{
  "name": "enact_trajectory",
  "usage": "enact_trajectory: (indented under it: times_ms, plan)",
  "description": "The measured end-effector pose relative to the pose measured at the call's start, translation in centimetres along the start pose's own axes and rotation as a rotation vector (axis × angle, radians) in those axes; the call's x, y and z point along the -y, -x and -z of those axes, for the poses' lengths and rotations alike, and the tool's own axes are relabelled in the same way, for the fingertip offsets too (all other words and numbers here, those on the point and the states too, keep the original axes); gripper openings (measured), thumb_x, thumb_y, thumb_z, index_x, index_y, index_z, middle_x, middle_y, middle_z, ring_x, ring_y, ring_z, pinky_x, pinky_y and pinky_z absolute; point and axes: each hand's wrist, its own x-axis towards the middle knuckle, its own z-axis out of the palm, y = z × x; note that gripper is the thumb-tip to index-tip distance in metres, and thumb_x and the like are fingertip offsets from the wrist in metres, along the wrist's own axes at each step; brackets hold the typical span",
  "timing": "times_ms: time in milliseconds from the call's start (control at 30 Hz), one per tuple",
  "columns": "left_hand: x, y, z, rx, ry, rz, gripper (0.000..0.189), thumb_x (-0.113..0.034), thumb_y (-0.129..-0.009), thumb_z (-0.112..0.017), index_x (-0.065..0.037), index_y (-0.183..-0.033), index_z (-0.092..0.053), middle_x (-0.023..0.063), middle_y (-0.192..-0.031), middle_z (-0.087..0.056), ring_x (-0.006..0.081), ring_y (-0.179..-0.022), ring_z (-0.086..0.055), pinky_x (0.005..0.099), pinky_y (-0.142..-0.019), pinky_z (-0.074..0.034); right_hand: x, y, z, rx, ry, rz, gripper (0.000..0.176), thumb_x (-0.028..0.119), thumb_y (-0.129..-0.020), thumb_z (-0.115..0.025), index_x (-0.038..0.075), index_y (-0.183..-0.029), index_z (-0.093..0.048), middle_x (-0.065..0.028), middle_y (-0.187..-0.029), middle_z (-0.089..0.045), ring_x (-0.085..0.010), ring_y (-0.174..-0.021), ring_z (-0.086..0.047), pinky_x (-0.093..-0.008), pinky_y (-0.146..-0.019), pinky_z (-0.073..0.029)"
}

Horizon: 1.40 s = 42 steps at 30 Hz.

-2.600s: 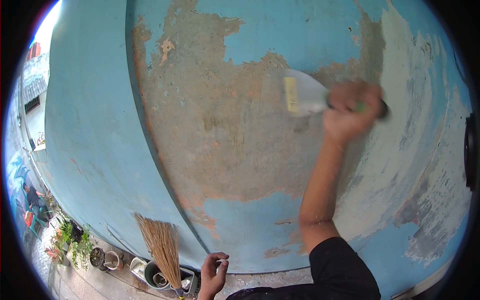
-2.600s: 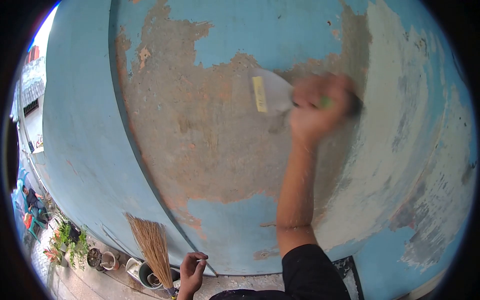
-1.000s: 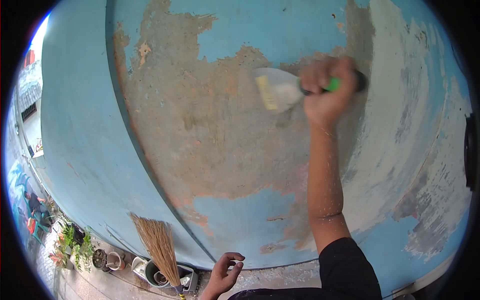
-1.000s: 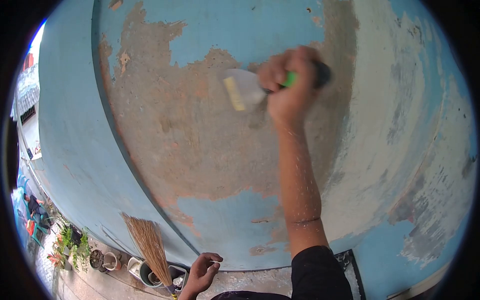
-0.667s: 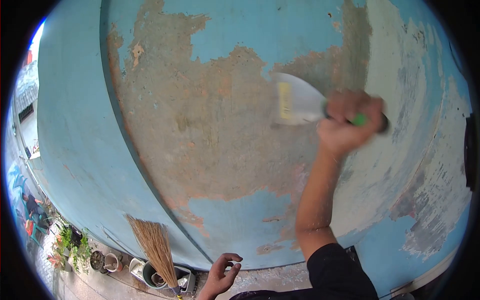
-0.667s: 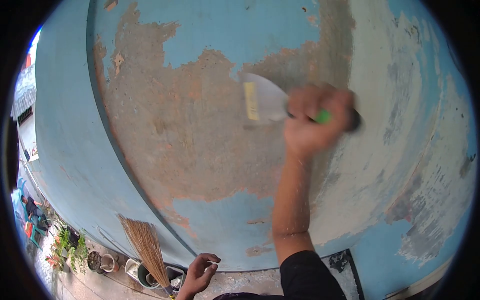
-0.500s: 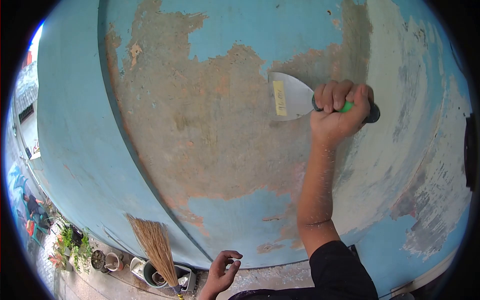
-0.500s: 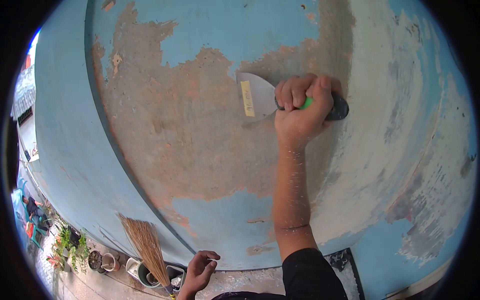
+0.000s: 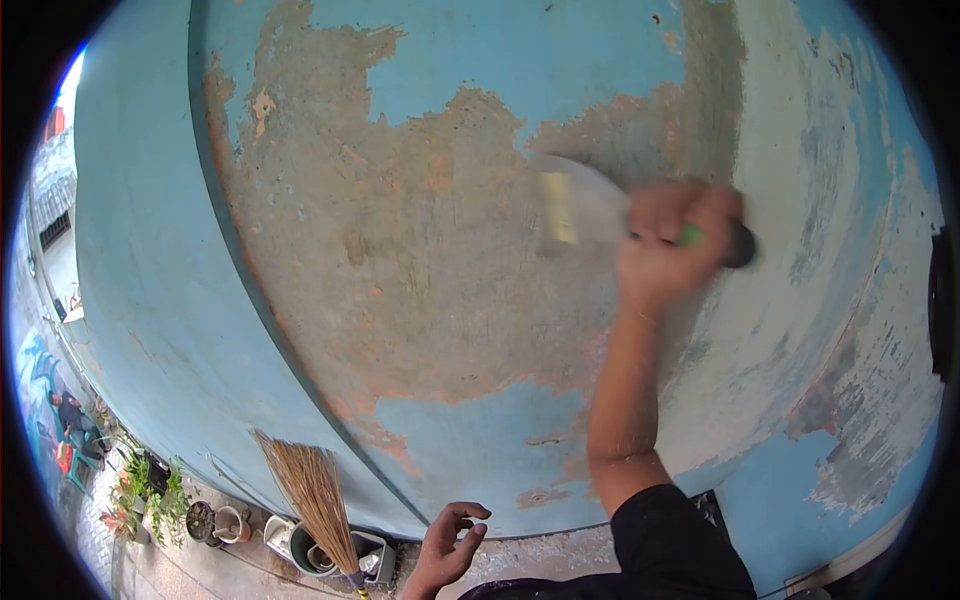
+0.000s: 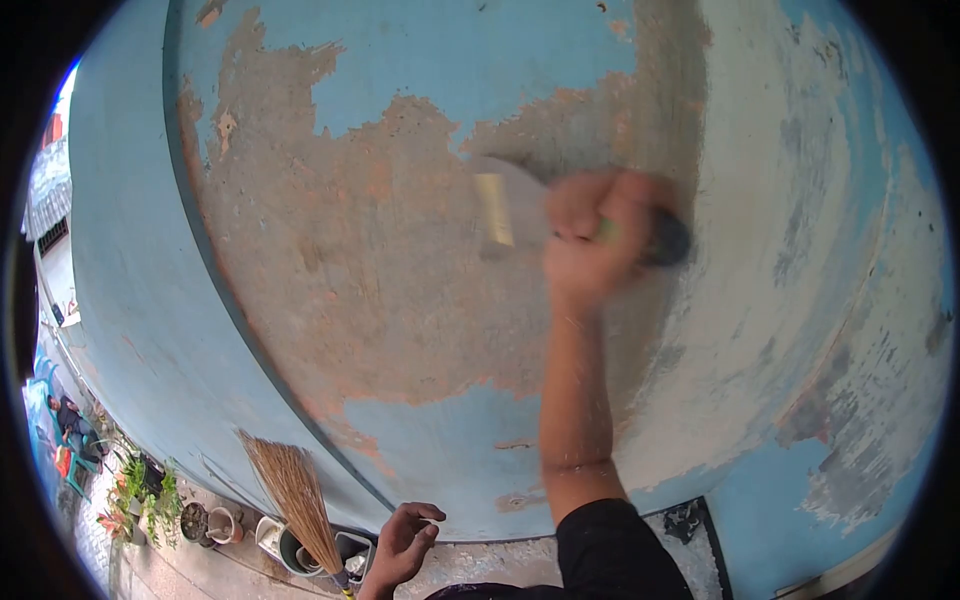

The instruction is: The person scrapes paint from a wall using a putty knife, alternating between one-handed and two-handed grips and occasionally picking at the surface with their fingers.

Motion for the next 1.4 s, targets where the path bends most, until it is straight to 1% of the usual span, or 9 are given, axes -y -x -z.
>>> enact_trajectory:
  times_ms: [67,233,667,833,933,1133,1233,1333,1400]
  plan:
    - [0.4,0.2,0.1,0.001,0.012,0.02,0.023,-0.009,-0.094,-0.061,0.0,-0.113,-0.055,0.0101,-0.114,-0.06,0.0173,-0.11,-0.056,0.0333,-0.094,-0.045,-3.2,0.7,-1.6,-0.106,0.111,-0.343,0.033,0.031,-0.096,-0.043,0.017,-0.068,-0.032,0.0042,-0.051,-0.028,-0.0076,-0.041,-0.025,-0.0249,-0.042,-0.023]
    - [1.1,-0.2,1.1,0.019,-0.033,-0.025,0.022,-0.008,-0.094,-0.06,0.001,-0.114,-0.055,0.0103,-0.115,-0.059,0.0178,-0.11,-0.056,0.0333,-0.094,-0.045,0.6,0.3,-1.1,0.037,0.066,0.095,0.036,0.032,-0.099,-0.041,0.016,-0.069,-0.031,0.0023,-0.052,-0.028,-0.0094,-0.04,-0.025,-0.0267,-0.042,-0.024]
    - [0.4,-0.9,-0.1,0.096,-0.073,-0.007,0.02,-0.007,-0.094,-0.059,0.001,-0.112,-0.054,0.0101,-0.112,-0.059,0.0158,-0.106,-0.056,0.0312,-0.092,-0.044,0.1,-1.2,-0.7,0.125,0.327,-0.042,0.037,0.034,-0.098,-0.04,0.016,-0.069,-0.027,0.0014,-0.054,-0.034,-0.01,-0.043,-0.026,-0.0276,-0.045,-0.025]
    - [0.9,-0.8,-0.5,0.097,-0.006,-0.004,0.02,-0.006,-0.094,-0.059,0.001,-0.112,-0.054,0.0099,-0.112,-0.059,0.0157,-0.107,-0.056,0.0308,-0.093,-0.044,1.7,-1.0,0.1,0.177,0.041,0.113,0.026,0.026,-0.096,-0.042,0.013,-0.076,-0.036,-0.0003,-0.055,-0.037,-0.0121,-0.042,-0.028,-0.0309,-0.042,-0.03]
    - [1.5,-0.4,-0.2,0.145,-0.058,-0.003,0.019,-0.005,-0.095,-0.058,0.001,-0.112,-0.054,0.01,-0.112,-0.059,0.0156,-0.106,-0.056,0.0305,-0.093,-0.044,-0.1,-1.1,-0.9,0.048,0.282,-0.084,0.037,0.036,-0.099,-0.04,0.017,-0.069,-0.033,0.0028,-0.054,-0.032,-0.0096,-0.043,-0.028,-0.0269,-0.043,-0.024]
    - [1.7,0.0,-0.2,0.122,0.015,0.04,0.019,-0.006,-0.095,-0.058,0.002,-0.112,-0.053,0.0098,-0.111,-0.059,0.0157,-0.106,-0.056,0.0306,-0.094,-0.043,1.3,-2.2,-0.7,0.047,0.093,0.143,0.036,0.034,-0.097,-0.044,0.017,-0.068,-0.032,0.003,-0.051,-0.03,-0.0091,-0.04,-0.026,-0.026,-0.043,-0.025]
    - [0.9,-0.2,-0.2,0.17,-0.048,0.042,0.019,-0.006,-0.095,-0.058,0.002,-0.112,-0.053,0.0103,-0.111,-0.059,0.0167,-0.107,-0.056,0.0319,-0.095,-0.043,-0.8,-2.4,-1.7,-0.059,0.247,-0.113,0.035,0.031,-0.096,-0.042,0.018,-0.064,-0.034,0.0048,-0.05,-0.029,-0.0083,-0.041,-0.025,-0.0264,-0.042,-0.023]
    - [0.7,-0.4,-0.1,0.158,-0.045,-0.022,0.018,-0.006,-0.096,-0.057,0.003,-0.111,-0.053,0.0104,-0.111,-0.059,0.0164,-0.107,-0.055,0.0317,-0.095,-0.043,5.0,-3.7,-0.6,0.039,0.051,0.084,0.037,0.03,-0.094,-0.045,0.016,-0.063,-0.031,0.004,-0.049,-0.028,-0.0112,-0.041,-0.024,-0.0296,-0.043,-0.024]
    - [0.7,-0.5,0.0,0.13,-0.047,-0.02,0.018,-0.006,-0.096,-0.056,0.002,-0.111,-0.054,0.0104,-0.111,-0.059,0.0161,-0.107,-0.055,0.0317,-0.095,-0.043,0.9,-2.8,-1.1,-0.003,0.088,-0.064,0.036,0.03,-0.094,-0.045,0.016,-0.063,-0.031,0.0036,-0.05,-0.027,-0.0111,-0.041,-0.024,-0.0288,-0.043,-0.025]
